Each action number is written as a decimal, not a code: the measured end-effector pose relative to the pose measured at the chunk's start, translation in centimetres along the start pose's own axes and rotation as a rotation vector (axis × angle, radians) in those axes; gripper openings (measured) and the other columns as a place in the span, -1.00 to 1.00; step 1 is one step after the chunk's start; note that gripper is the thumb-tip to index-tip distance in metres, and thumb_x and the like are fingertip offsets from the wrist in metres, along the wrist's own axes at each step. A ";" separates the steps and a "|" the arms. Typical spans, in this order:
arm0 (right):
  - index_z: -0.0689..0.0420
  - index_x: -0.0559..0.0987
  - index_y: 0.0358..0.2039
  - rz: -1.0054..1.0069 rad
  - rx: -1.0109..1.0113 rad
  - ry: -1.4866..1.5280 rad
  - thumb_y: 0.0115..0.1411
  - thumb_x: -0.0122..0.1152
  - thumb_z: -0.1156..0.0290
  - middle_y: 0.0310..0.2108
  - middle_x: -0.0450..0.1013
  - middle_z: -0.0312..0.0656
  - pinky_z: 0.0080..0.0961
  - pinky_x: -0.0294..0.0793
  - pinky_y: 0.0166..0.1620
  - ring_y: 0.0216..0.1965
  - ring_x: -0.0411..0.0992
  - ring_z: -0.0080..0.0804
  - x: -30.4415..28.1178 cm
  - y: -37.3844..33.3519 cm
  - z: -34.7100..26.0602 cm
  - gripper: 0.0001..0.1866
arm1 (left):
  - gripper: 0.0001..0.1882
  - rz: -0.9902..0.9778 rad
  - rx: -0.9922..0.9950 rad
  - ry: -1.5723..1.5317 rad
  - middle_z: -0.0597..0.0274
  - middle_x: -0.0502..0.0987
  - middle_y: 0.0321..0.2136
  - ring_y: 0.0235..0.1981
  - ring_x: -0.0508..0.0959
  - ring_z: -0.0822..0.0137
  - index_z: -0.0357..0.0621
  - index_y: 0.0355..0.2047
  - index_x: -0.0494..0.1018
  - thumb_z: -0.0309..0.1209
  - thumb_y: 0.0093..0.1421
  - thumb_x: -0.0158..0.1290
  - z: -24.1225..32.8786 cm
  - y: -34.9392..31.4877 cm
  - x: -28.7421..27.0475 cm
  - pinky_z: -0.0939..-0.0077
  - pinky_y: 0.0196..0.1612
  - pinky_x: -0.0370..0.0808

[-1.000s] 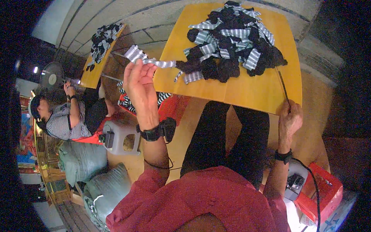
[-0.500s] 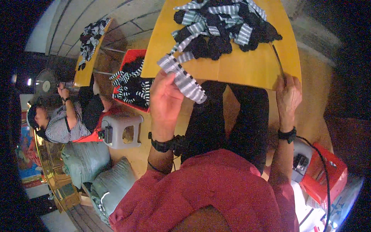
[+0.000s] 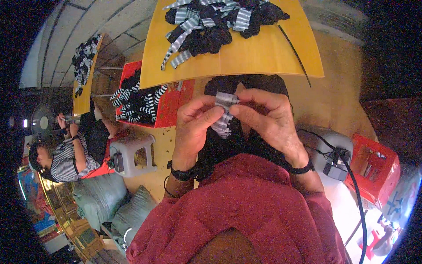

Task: A worker is using a metal rod to turn fabric tubes or socks right-side out in a manufacturing setting.

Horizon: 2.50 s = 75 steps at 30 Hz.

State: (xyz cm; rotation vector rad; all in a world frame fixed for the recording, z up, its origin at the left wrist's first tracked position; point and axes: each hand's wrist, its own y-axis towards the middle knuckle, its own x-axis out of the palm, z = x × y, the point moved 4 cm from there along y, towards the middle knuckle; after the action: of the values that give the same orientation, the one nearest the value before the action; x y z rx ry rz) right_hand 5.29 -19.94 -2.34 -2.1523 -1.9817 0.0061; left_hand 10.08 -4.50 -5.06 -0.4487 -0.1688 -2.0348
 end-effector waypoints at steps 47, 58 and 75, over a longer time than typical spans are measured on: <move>0.21 0.55 -0.39 -0.066 0.168 -0.116 0.08 0.18 0.44 -0.59 0.45 -0.32 -0.76 0.31 -0.59 -0.61 0.36 -0.69 0.3 -6.5 7.3 -0.88 | -0.89 -0.168 -0.031 0.504 0.31 0.49 -0.58 -0.52 0.41 0.58 -0.28 -0.47 0.47 -0.47 0.04 0.08 -4.4 -6.2 0.8 0.65 -0.45 0.34; 0.21 0.57 -0.43 -0.003 0.147 -0.075 0.07 0.15 0.50 -0.59 0.45 -0.33 -0.75 0.31 -0.59 -0.60 0.36 -0.70 0.1 -6.5 7.9 -0.92 | -0.89 -0.084 -0.075 0.341 0.38 0.46 -0.61 -0.55 0.36 0.63 -0.27 -0.52 0.46 -0.46 0.03 0.11 -5.3 -6.1 1.1 0.71 -0.49 0.31; 0.18 0.50 -0.41 -0.188 0.154 0.313 0.07 0.10 0.48 -0.55 0.38 -0.39 -0.74 0.27 -0.45 -0.50 0.28 -0.73 0.7 -8.1 8.5 -0.93 | -0.87 0.247 0.084 0.284 0.32 0.49 -0.58 -0.58 0.40 0.61 -0.19 -0.54 0.32 -0.63 -0.01 0.05 -6.7 -4.3 0.3 0.76 -0.56 0.30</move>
State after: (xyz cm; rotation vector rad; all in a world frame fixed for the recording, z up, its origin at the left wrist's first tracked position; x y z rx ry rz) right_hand -3.90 -17.38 -9.24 -1.7452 -1.9212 -0.1895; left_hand 4.54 -4.66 -10.88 -0.1178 -0.0232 -1.8168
